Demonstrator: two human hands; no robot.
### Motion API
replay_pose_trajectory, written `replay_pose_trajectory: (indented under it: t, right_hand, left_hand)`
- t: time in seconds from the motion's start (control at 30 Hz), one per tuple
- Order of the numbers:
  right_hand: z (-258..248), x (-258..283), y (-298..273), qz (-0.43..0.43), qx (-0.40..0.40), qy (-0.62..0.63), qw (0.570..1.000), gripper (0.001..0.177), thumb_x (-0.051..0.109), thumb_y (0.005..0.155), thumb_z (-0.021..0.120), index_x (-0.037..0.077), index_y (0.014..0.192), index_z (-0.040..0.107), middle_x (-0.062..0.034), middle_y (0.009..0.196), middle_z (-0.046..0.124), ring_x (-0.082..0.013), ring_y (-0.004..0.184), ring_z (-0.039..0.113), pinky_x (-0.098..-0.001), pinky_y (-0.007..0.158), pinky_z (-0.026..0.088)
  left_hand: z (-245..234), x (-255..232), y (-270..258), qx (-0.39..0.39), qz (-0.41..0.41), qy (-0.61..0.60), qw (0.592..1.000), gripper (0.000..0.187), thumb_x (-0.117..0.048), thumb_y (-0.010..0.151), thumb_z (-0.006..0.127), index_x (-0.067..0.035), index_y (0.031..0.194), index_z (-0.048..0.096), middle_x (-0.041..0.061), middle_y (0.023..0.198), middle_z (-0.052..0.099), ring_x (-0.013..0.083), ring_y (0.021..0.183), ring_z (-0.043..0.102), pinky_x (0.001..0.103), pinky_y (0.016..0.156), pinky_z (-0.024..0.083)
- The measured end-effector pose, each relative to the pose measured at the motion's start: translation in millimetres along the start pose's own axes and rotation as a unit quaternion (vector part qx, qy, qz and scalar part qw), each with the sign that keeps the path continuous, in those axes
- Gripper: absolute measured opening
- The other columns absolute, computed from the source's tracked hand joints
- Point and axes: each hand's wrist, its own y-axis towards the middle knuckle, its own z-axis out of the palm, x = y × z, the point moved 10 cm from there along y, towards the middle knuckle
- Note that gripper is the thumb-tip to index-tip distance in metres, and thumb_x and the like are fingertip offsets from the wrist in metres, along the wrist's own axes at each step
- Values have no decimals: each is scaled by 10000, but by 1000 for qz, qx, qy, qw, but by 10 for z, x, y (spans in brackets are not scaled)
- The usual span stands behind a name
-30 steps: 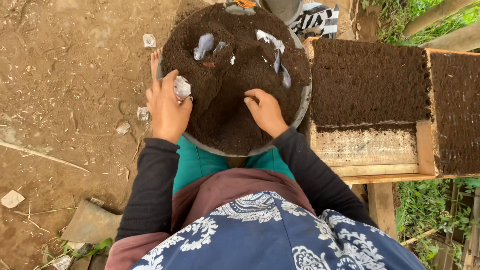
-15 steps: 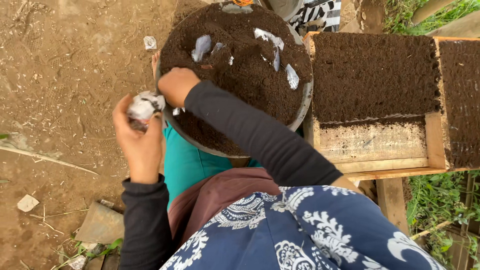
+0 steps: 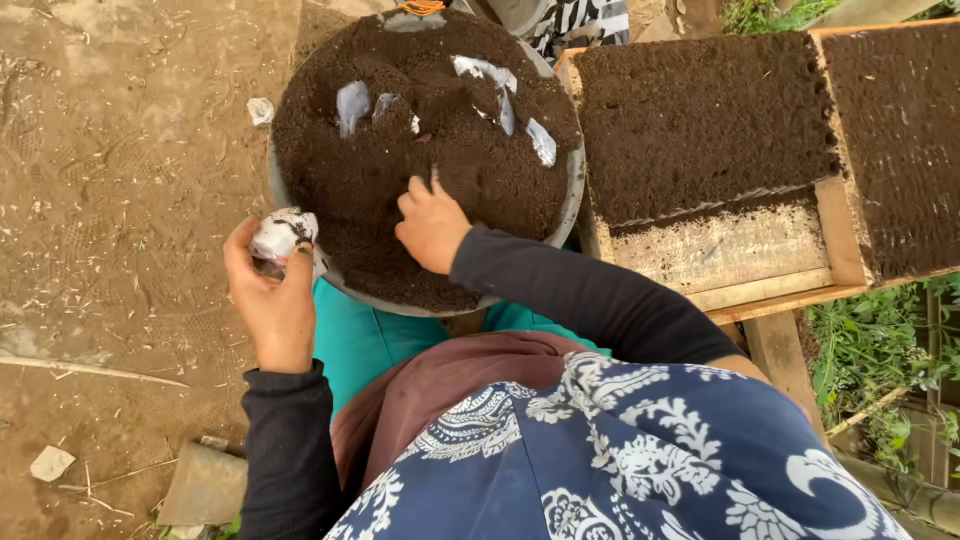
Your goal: The person scoops soil from a large basin and wraps it into small, compact bundles using pieces of white paper. They then place the finished soil bundles into a wooden tray filled with soil.
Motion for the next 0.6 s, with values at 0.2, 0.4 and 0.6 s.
replay_pose_trajectory:
  t: [0.2, 0.4, 0.6]
  right_hand:
    - [-455, -360, -440, 71, 52, 42, 995, 382, 194, 697, 795, 69, 1031, 657, -275, 1257, 412, -553, 1216, 279, -681, 892, 310]
    - [-394, -668, -766, 192, 37, -37, 980, 551, 261, 774, 745, 122, 1255, 515, -317, 1234, 387, -489, 1037, 503, -530, 684, 526]
    - [-380, -718, -393, 258, -61, 223, 938, 508, 328, 692, 663, 212, 1171, 541, -137, 1076, 479, -429, 840, 600, -506, 594, 542]
  left_hand:
    - [83, -113, 13, 2, 7, 5, 1000, 527, 35, 803, 659, 17, 1275, 426, 297, 1156, 427, 380, 1095, 453, 473, 951, 357]
    - [162, -63, 46, 3, 10, 29, 1000, 532, -3, 798, 686, -11, 1271, 441, 287, 1187, 421, 423, 1129, 455, 505, 960, 342]
    - [150, -135, 39, 3, -4, -4, 1000, 501, 6, 837, 648, -23, 1284, 424, 305, 1192, 413, 439, 1120, 446, 535, 950, 342]
